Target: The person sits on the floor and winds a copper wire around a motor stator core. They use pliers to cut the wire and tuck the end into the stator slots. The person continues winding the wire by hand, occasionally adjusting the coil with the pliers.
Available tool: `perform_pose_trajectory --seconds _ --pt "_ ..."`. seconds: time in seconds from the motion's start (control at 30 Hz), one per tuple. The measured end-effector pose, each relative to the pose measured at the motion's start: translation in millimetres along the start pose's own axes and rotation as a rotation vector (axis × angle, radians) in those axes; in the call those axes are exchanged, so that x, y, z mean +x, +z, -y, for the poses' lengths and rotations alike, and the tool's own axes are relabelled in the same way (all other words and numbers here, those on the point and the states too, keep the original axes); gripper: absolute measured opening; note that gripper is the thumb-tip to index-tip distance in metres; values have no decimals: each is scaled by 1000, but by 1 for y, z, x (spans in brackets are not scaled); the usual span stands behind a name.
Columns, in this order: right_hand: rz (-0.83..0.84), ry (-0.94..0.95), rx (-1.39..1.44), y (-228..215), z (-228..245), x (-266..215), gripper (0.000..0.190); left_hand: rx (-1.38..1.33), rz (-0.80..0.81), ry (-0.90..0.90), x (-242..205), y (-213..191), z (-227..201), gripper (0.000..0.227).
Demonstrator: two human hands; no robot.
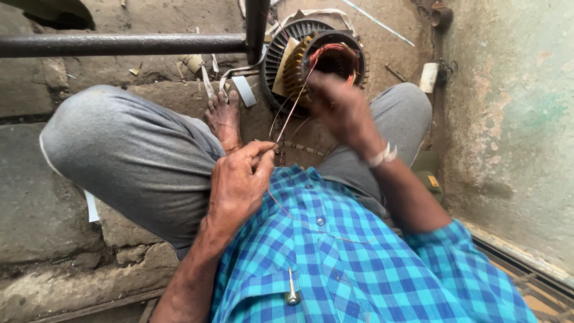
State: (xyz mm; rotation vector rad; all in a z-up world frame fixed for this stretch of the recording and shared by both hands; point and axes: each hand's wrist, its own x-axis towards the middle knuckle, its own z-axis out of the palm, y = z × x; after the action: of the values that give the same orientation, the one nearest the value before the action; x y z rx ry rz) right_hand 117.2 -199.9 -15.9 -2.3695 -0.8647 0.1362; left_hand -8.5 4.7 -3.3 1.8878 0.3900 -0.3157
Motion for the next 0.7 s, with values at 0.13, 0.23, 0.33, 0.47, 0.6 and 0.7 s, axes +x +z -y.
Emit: perform_pose_trajectory --seconds 0.13,0.23,0.33,0.47,0.6,0.7 --pt "20 -23 81 7 11 0 51 34 -70 121 1 -4 -8 24" --pt "194 -137 212 7 11 -17 51 39 -23 54 2 -7 -7 23" --pt "112 -36 141 4 3 -19 44 -11 17 0 -1 -7 -8 25" --pt "-139 83 -79 3 4 0 36 -36 42 -7 -1 -4 -17 25" --pt "253 -21 192 9 17 -15 39 58 56 -19 5 -7 -6 29" --pt "145 56 231 6 4 -31 45 149 57 102 3 -3 14 33"
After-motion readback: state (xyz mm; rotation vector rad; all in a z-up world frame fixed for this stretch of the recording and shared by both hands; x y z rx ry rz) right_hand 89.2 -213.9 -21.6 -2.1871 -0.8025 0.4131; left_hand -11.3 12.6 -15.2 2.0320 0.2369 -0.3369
